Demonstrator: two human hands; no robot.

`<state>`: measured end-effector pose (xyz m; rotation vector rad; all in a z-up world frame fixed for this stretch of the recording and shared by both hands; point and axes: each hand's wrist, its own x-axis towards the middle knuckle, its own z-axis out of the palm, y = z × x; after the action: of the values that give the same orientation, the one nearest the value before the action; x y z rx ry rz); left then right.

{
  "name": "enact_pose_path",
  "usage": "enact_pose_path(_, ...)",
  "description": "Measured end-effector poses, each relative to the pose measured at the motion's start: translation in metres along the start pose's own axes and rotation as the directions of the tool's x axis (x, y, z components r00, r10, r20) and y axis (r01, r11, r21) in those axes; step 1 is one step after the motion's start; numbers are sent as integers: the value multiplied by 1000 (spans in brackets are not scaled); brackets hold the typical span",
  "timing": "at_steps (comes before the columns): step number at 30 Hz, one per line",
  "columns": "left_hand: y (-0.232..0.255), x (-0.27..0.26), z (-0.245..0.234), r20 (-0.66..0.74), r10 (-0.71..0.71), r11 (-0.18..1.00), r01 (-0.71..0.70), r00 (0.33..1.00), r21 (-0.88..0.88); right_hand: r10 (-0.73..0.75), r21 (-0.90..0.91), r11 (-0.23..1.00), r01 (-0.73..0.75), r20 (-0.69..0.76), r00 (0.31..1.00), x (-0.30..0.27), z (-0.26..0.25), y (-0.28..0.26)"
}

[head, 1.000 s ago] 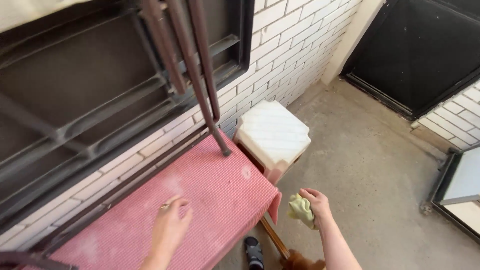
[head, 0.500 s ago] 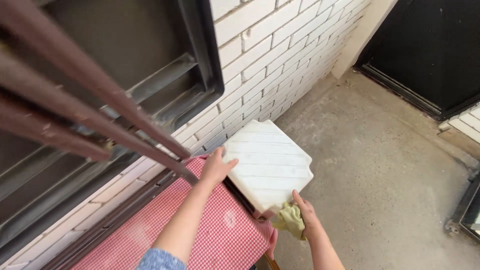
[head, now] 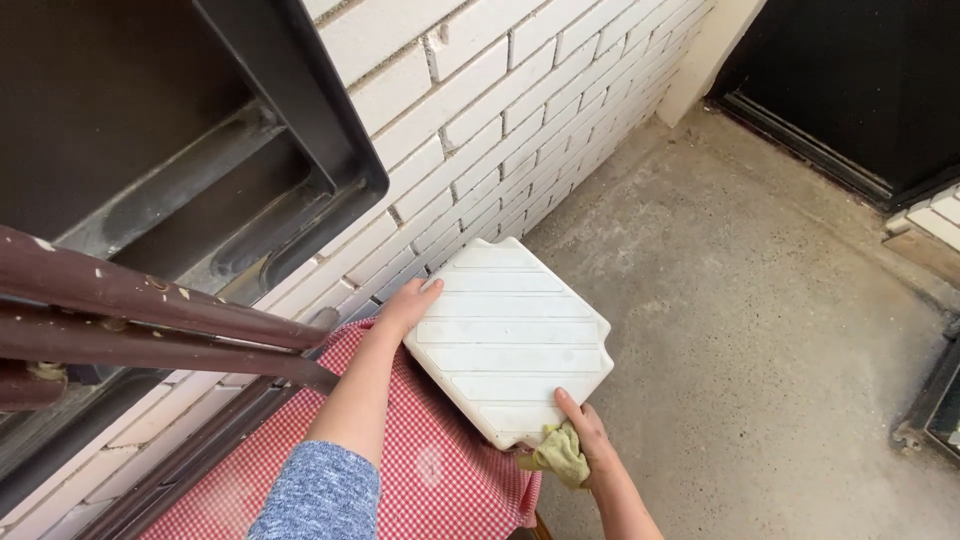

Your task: Wiping down a bicycle with a cloth and moving storage containers in a garage area.

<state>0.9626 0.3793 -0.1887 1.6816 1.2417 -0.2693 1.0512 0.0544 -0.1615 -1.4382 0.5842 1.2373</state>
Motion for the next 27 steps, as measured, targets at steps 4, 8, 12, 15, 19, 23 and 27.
enact_pose_path(4, -5, 13, -1, -53, 7, 999, -4, 999, 47, -108, 70, 992, 101, 101, 989, -10, 9, 0)
enact_pose_path(8, -1, -3, -11, -113, 30, 1000, -30, 993, -1, -166, 63, 985, 161, 103, 981, -34, 14, -2)
enact_pose_path(12, 35, -55, -26, -126, 61, 992, -74, 990, -103, -209, 49, 977, 206, 70, 975, -52, 8, -9)
enact_pose_path(15, 53, -91, -31, -145, 56, 965, -90, 988, -246, -260, 36, 965, 258, 106, 960, -82, 2, -15)
enact_pose_path(19, 63, -121, -40, -207, 211, 935, -259, 955, -244, -204, 56, 978, 202, 41, 978, -140, 5, -27)
enact_pose_path(23, 96, -204, -52, -141, 165, 958, -192, 976, -212, -224, 12, 975, 224, -8, 975, -189, -3, -25)
enact_pose_path(27, 101, -257, -54, -159, 223, 936, -257, 962, -241, -273, -5, 962, 274, 23, 962, -287, 24, -16)
